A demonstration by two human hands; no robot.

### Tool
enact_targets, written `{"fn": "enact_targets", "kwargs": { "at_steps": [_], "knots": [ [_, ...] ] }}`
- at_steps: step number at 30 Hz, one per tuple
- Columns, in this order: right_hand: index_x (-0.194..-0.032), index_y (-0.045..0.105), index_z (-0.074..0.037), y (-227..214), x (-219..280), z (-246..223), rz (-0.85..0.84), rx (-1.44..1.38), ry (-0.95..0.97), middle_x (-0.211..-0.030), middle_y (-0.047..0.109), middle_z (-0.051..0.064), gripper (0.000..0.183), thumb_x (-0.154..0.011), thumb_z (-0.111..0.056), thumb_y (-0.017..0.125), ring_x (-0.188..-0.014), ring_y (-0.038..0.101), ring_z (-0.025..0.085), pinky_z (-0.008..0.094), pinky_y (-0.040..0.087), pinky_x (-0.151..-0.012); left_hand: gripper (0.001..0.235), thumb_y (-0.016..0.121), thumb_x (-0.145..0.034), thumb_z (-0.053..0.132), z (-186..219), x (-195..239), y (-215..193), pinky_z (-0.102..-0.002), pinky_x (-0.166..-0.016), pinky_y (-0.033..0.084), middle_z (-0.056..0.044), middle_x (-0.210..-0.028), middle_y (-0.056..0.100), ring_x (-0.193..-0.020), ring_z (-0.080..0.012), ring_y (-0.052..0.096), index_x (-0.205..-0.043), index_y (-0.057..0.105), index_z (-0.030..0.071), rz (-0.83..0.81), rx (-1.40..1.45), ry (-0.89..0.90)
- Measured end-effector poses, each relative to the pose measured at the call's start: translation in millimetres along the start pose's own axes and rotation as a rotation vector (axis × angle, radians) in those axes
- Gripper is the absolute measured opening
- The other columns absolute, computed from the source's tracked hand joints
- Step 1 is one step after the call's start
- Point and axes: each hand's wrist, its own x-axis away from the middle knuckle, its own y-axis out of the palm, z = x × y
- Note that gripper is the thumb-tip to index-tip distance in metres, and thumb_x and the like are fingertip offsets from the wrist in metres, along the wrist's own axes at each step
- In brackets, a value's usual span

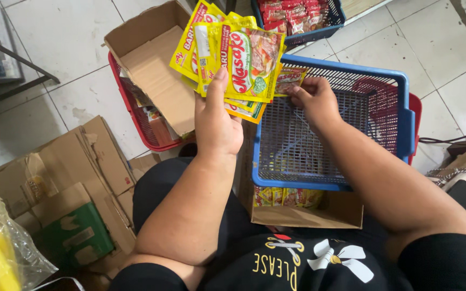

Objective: The person picks up seasoning packets from a cardboard box and sorts them into a blue plastic basket by hand.

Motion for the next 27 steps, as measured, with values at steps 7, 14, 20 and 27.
{"fn": "enact_targets", "kwargs": {
  "at_steps": [7,14,20,27],
  "knots": [
    [-0.127,0.051,-0.002,-5,36,-46,0.052,0.017,-0.118,-0.111,0.062,0.008,0.029,-0.103,-0.011,0.064,-0.09,0.062,0.011,0.027,0.057,-0.075,0.05,0.07,-0.096,0.015,-7,1,0,-0.042,-0.099,0.057,-0.01,-0.13,0.065,-0.117,-0.0223,0.067,-0.14,0.049,0.002,-0.002,-0.033,-0.054],
    [-0.139,0.044,-0.007,0,113,-145,-0.163,0.078,-0.582,-0.122,0.059,-0.001,0.054,-0.094,-0.004,0.073,-0.09,0.055,0.005,0.021,0.053,-0.085,0.054,0.07,-0.099,0.005,-23,7,3,-0.039,-0.108,0.052,-0.014,-0.138,0.062,-0.123,-0.0215,0.064,-0.146,0.046,-0.001,-0.219,-0.146,0.003],
    [-0.112,0.07,-0.005,-12,109,-167,-0.128,0.664,-0.471,-0.098,0.07,0.004,0.02,-0.095,-0.006,0.08,-0.076,0.055,0.009,0.026,0.049,-0.071,0.055,0.069,-0.1,0.006,-28,6,-2,-0.037,-0.11,0.05,-0.013,-0.139,0.062,-0.125,-0.0203,0.063,-0.148,0.045,-0.002,-0.26,-0.245,-0.095],
    [-0.109,0.058,-0.007,-36,55,-113,-0.201,0.148,-0.249,-0.103,0.07,0.0,0.01,-0.103,-0.002,0.063,-0.096,0.065,0.007,0.023,0.053,-0.089,0.053,0.068,-0.097,0.012,-7,-5,-1,-0.041,-0.096,0.057,-0.011,-0.134,0.062,-0.118,-0.0234,0.066,-0.144,0.046,0.005,-0.007,-0.046,0.014]
  ]
}}
